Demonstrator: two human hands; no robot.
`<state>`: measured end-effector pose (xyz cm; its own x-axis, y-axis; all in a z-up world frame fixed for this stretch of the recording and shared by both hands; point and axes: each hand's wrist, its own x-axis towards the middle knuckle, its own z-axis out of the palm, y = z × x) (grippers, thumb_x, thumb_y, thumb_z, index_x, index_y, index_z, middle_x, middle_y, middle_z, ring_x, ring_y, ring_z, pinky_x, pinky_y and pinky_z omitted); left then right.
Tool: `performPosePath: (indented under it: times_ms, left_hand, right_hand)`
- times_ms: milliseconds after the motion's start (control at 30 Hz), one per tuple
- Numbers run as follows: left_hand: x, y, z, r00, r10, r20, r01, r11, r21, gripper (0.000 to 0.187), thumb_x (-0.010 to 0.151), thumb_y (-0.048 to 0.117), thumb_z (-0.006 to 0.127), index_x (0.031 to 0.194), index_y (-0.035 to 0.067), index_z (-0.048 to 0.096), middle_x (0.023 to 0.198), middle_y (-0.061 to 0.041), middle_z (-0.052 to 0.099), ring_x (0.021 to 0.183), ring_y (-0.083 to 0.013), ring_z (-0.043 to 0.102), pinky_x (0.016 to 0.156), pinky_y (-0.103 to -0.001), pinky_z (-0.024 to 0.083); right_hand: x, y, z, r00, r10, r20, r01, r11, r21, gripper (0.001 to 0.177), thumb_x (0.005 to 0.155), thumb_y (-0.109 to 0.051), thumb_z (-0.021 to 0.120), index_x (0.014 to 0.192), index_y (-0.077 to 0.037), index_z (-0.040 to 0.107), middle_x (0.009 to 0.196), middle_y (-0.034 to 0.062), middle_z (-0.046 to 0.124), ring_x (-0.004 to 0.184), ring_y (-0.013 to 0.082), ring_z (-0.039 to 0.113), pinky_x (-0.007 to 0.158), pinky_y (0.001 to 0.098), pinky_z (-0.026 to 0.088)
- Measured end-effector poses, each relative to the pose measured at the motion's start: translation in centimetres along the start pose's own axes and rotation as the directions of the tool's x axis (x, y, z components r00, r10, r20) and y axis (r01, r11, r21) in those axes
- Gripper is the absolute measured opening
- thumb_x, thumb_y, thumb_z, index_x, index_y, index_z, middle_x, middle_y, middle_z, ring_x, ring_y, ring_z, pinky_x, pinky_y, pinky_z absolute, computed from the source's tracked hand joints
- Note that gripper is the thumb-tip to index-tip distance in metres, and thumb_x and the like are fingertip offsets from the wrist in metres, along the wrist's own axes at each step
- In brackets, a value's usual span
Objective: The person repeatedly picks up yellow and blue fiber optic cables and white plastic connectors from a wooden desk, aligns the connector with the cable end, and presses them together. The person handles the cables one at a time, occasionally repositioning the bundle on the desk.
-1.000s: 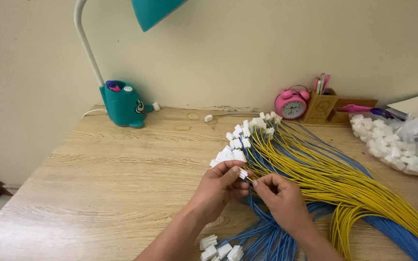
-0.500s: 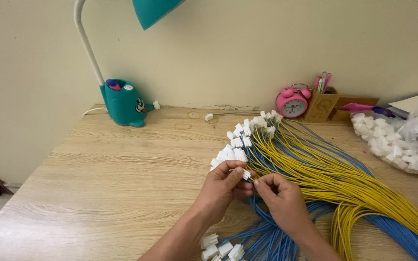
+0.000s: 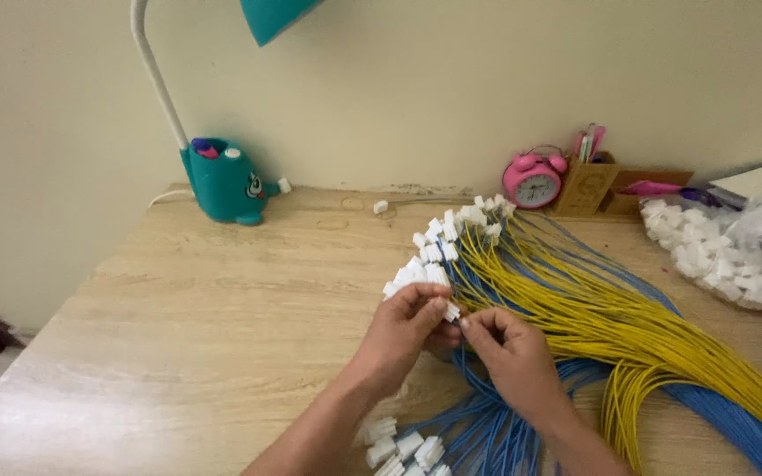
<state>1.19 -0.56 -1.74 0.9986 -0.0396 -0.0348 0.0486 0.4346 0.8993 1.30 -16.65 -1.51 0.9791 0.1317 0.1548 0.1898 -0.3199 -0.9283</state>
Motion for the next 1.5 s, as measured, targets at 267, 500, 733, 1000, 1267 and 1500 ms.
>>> performPosePath:
  times_ms: [267, 500, 733, 1000, 1267, 1500]
  left_hand:
    - [-1.0, 2.5, -0.8, 0.994, 0.110, 0.014, -0.106, 0.905, 0.412, 0.017, 0.097, 0.014, 0.054, 0.108, 0.008, 0.066, 0.075, -0.005, 0.064, 0.067, -0.0118, 0.061, 0.066, -0.027, 0.054]
    - [0.2, 1.7, -1.4, 0.991, 0.074, -0.108, -0.037, 0.951, 0.308, 0.016, 0.092, 0.008, 0.064, 0.108, 0.009, 0.066, 0.095, -0.003, 0.065, 0.064, -0.0119, 0.061, 0.056, -0.024, 0.052]
    - [-1.5, 3.6, -0.3, 0.989, 0.022, -0.147, 0.039, 0.915, 0.400, 0.011, 0.093, 0.013, 0.063, 0.103, 0.015, 0.067, 0.062, -0.004, 0.061, 0.055, -0.0084, 0.054, 0.057, -0.025, 0.048]
    - [-2.3, 4.0, 0.1, 0.989, 0.078, -0.126, -0.025, 0.925, 0.380, 0.014, 0.093, 0.016, 0.059, 0.105, 0.016, 0.067, 0.054, -0.006, 0.058, 0.051, -0.0101, 0.054, 0.050, -0.028, 0.039]
    - [-1.4, 3.2, -0.8, 0.979, 0.202, 0.024, -0.203, 0.978, 0.035, 0.012, 0.093, 0.011, 0.059, 0.103, 0.009, 0.064, 0.080, -0.011, 0.066, 0.059, -0.0160, 0.063, 0.053, -0.027, 0.052]
    - [-0.2, 1.9, -2.2, 0.969, 0.131, 0.207, -0.031, 0.903, -0.428, 0.038, 0.102, 0.032, 0.044, 0.117, 0.000, 0.059, 0.100, -0.017, 0.067, 0.086, -0.0332, 0.066, 0.077, -0.046, 0.055]
  right_hand:
    - [-1.7, -3.4, -0.2, 0.875, -0.484, -0.011, 0.458, 0.835, -0.304, 0.015, 0.089, -0.018, 0.063, 0.097, -0.007, 0.068, 0.094, 0.0077, 0.062, 0.089, 0.0206, 0.059, 0.077, 0.0333, 0.048]
    - [-1.7, -4.1, -0.8, 0.674, -0.121, 0.729, 0.427, 0.869, -0.251, 0.015, 0.080, -0.030, 0.075, 0.087, -0.017, 0.079, 0.086, -0.0070, 0.077, 0.076, 0.0076, 0.072, 0.069, 0.0232, 0.053]
    - [-1.1, -1.1, -0.5, 0.579, -0.092, 0.810, 0.606, 0.713, -0.352, 0.027, 0.083, -0.042, 0.070, 0.102, -0.024, 0.077, 0.090, -0.0073, 0.073, 0.089, 0.0145, 0.065, 0.078, 0.0298, 0.048]
    - [-1.1, -0.9, -0.2, 0.584, -0.015, 0.812, 0.618, 0.657, -0.432, 0.017, 0.087, -0.037, 0.065, 0.097, -0.028, 0.075, 0.085, -0.0073, 0.070, 0.085, 0.0162, 0.063, 0.074, 0.0320, 0.047]
    - [-0.4, -1.0, -1.3, 0.751, -0.011, 0.661, 0.307, 0.891, -0.335, 0.014, 0.089, -0.029, 0.063, 0.084, -0.017, 0.068, 0.075, -0.0040, 0.063, 0.071, 0.0101, 0.057, 0.067, 0.0271, 0.045]
    - [0.2, -1.2, -1.6, 0.854, 0.089, 0.513, 0.002, 0.985, -0.174, 0.023, 0.093, -0.028, 0.059, 0.079, -0.012, 0.067, 0.075, -0.0012, 0.060, 0.070, 0.0116, 0.052, 0.070, 0.0257, 0.041]
